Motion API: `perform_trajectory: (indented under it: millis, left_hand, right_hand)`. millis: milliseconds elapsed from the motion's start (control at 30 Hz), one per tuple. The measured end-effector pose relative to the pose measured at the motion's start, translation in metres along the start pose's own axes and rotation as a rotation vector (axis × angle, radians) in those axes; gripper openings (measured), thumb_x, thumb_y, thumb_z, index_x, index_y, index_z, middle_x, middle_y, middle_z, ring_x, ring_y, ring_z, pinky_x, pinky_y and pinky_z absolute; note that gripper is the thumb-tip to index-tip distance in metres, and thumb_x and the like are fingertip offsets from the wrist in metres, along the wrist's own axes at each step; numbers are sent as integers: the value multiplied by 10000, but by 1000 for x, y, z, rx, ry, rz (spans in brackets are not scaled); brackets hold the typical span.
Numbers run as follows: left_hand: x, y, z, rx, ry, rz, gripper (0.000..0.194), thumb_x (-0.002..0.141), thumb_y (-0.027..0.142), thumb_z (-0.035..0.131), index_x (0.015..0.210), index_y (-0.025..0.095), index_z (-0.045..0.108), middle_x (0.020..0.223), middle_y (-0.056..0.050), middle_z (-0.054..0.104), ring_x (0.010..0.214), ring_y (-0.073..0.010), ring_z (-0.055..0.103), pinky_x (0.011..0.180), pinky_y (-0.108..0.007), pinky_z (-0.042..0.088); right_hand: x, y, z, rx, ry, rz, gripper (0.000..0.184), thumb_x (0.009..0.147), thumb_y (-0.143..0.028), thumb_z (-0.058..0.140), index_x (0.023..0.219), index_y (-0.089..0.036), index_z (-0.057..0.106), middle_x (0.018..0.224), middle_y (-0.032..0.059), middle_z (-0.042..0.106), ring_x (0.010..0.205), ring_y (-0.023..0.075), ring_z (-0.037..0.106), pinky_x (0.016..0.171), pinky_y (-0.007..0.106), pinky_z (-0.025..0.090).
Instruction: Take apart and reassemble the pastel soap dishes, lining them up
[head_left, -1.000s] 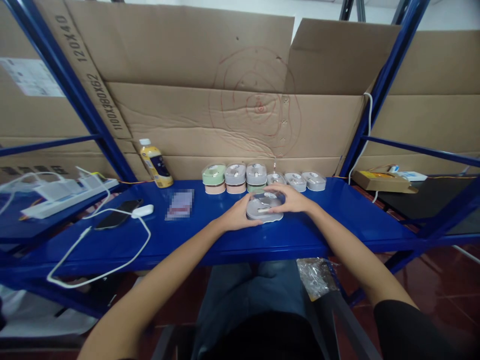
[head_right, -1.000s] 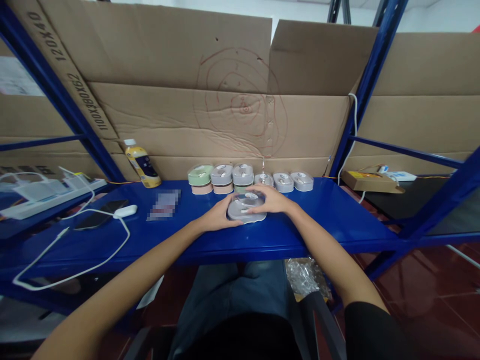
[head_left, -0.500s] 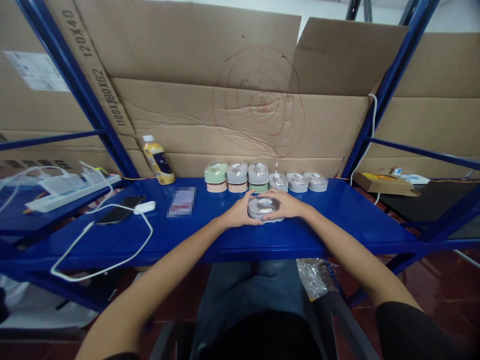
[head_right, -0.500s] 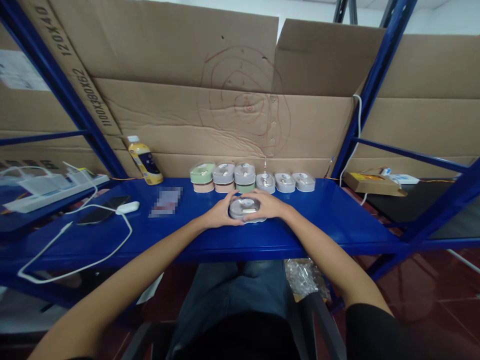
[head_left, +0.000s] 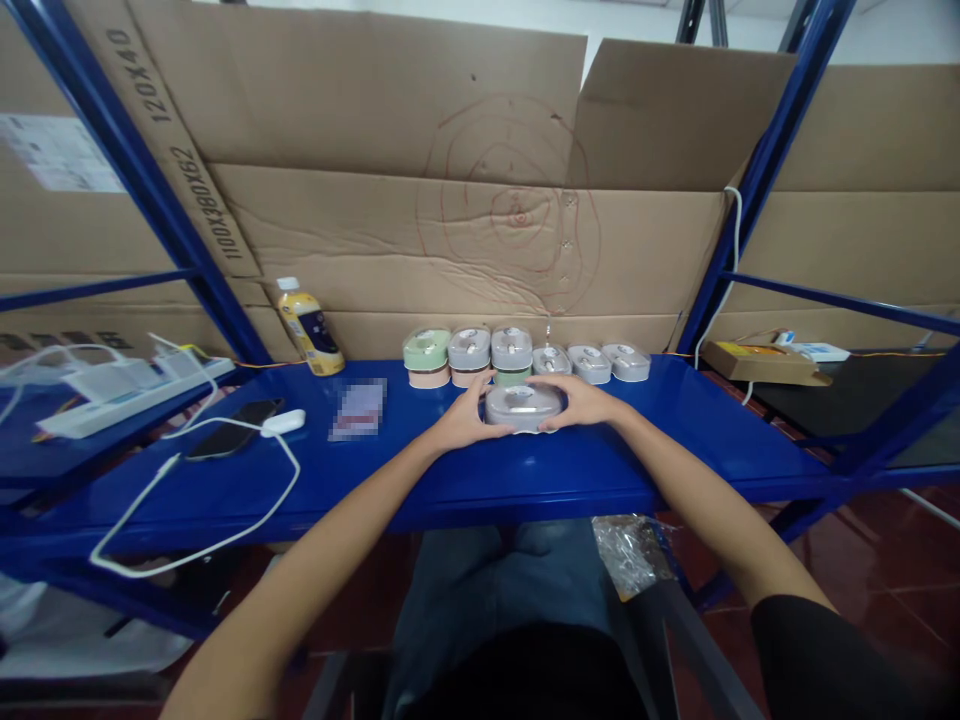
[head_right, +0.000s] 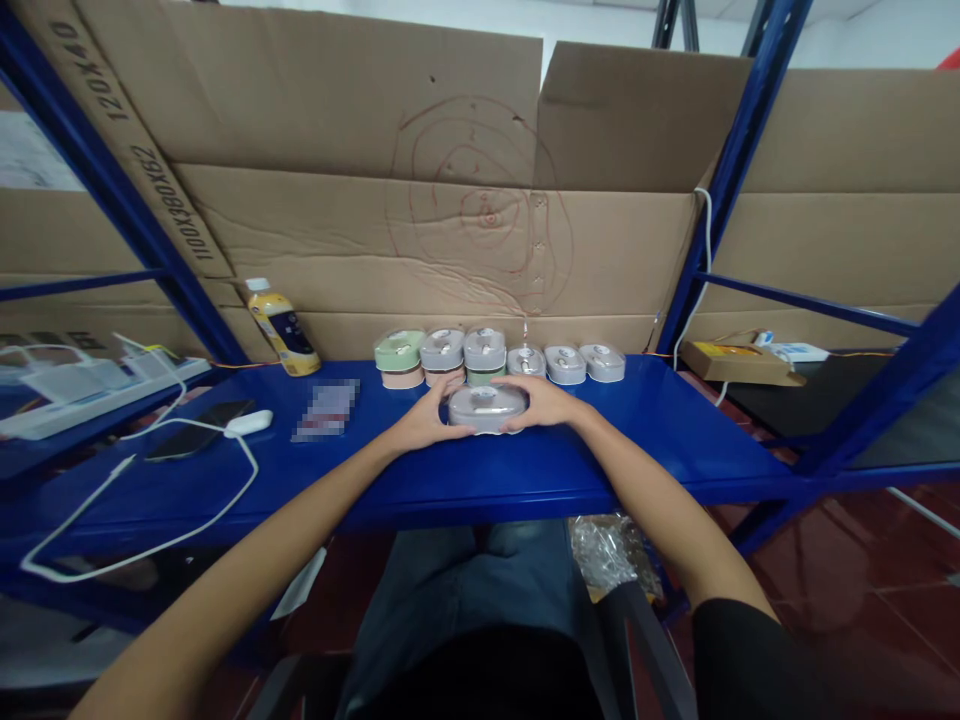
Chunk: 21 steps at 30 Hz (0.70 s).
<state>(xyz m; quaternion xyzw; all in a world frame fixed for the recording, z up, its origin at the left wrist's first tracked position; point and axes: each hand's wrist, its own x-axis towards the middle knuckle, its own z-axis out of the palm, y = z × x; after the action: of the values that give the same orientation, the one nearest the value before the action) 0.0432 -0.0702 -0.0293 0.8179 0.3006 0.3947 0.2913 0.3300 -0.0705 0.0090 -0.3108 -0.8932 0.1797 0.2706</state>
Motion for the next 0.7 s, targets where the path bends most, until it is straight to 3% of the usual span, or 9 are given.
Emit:
perform_trajectory:
  millis: [100,167,267,333,400,467,700]
  left_hand:
    - [4,-3,0,-45,147,52,959,788,454,848,1541,202,313,1439,-202,574,1360,-337,586,1169,-554,455]
    - [6,-7,0,-21,255,56,875,827,459,809,1514,195,336,1359,-191,607,1291,-317,623,1112,-536,503]
    - [8,-13,-1,53,316,43,767,849,440,785,1461,195,392,1250,-161,647,1173,-291,666,1001,-497,559]
    - [9,-15,1,86,304,23,721,853,424,777,1437,199,416,1216,-148,662,1120,-279,678,954,-479,570]
    - [9,-14,3,102,287,4,698,851,416,772,1418,197,431,1197,-143,670,1090,-273,680,929,-469,572]
    - [8,-13,5,114,279,-6,684,842,414,772,1400,195,442,1182,-138,674,1072,-267,678,915,-458,570]
    - [8,-10,5,170,245,-36,665,842,441,745,1379,191,442,1171,-126,654,1035,-252,666,890,-439,563]
  right_hand:
    - [-1,2,-20,9,171,-10,813,722,-485,890,1451,-242,625,1449,107,660,1319,310,626,1144,475,468]
    - [-3,12,-40,-68,403,50,806,742,-523,862,1452,-229,618,1465,124,639,1338,317,602,1147,465,454]
    - [-12,45,-69,-302,838,341,849,760,-582,812,1479,-196,576,1430,176,616,1326,359,563,1139,509,421]
    - [-20,71,-82,-424,996,623,879,771,-615,783,1501,-188,545,1381,204,594,1274,377,564,1103,525,419]
    - [-28,94,-89,-517,1012,830,882,766,-639,777,1495,-200,547,1349,213,577,1241,387,561,1071,522,418]
    - [-34,109,-89,-580,954,947,870,758,-645,782,1482,-219,553,1338,208,574,1227,393,562,1048,513,421]
    - [-34,114,-80,-706,846,1009,954,771,-700,763,1476,-120,488,1348,277,589,1246,417,559,1027,512,425]
